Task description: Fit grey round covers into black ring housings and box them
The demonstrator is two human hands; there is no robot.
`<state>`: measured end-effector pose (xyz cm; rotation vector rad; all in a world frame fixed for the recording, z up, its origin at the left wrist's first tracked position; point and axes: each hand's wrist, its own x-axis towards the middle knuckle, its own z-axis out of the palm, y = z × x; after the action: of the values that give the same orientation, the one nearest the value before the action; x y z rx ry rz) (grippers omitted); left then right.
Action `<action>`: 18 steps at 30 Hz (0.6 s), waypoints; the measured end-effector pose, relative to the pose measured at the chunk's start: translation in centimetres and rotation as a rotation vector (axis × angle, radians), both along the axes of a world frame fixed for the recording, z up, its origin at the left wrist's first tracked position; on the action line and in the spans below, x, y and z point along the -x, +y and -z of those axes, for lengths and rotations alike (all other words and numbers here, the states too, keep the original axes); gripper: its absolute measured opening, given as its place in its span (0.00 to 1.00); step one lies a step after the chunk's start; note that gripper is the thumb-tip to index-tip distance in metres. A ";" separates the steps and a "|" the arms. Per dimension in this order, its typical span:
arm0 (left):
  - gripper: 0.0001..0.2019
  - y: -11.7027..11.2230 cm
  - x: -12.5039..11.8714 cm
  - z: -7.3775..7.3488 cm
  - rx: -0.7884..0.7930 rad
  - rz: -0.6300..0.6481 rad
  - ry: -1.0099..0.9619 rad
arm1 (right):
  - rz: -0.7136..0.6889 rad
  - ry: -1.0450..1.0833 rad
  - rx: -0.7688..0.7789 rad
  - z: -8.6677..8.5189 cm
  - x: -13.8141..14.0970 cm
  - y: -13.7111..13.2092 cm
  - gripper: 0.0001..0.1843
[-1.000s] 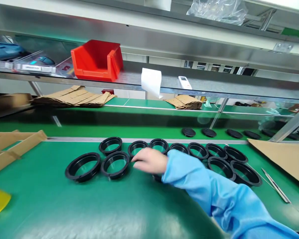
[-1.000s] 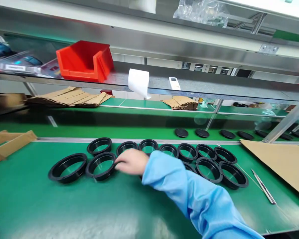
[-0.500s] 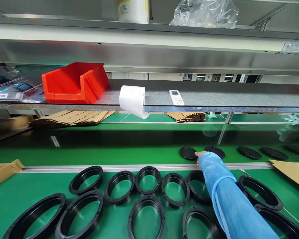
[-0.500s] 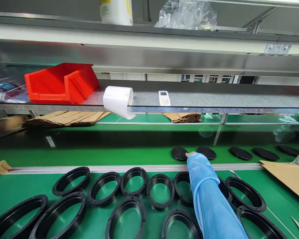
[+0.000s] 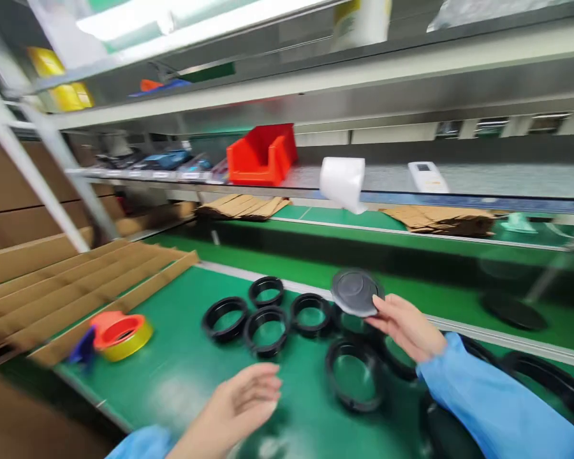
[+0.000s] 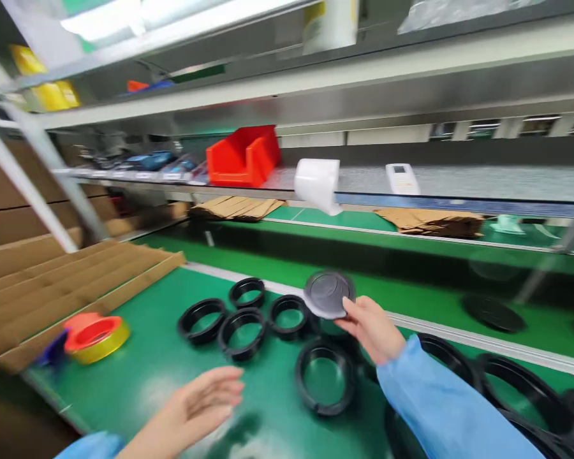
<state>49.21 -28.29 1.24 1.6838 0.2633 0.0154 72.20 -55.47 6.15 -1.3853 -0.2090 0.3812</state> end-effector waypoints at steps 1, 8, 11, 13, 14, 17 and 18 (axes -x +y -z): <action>0.27 -0.6 -0.1 -0.2 0.181 0.045 -0.014 | -0.113 0.063 -0.087 0.1 3.2 1.4 0.23; 0.35 -2.7 1.6 -0.2 0.943 0.228 -0.258 | -0.533 0.529 -0.298 1.9 19.4 7.8 0.29; 0.34 -2.0 2.9 0.1 1.089 0.192 -0.176 | -0.608 0.527 -0.093 3.8 21.6 9.0 0.36; 0.35 -1.2 3.7 0.3 1.142 0.195 -0.115 | -0.716 0.378 0.116 4.6 21.7 9.0 0.39; 0.35 -0.8 4.1 0.3 1.154 0.196 -0.092 | -0.733 0.239 0.208 4.8 21.5 8.7 0.39; 0.34 -0.3 5.2 0.7 1.183 0.174 -0.048 | -0.502 -0.391 0.343 4.9 20.2 7.8 0.32; 0.33 -0.3 5.5 0.9 1.196 0.179 -0.035 | -0.381 -0.590 0.358 4.9 19.7 7.5 0.27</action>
<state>43.69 -28.60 0.34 0.5093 0.0529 -0.2081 52.54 -47.96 1.24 -1.7923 -0.9357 0.3215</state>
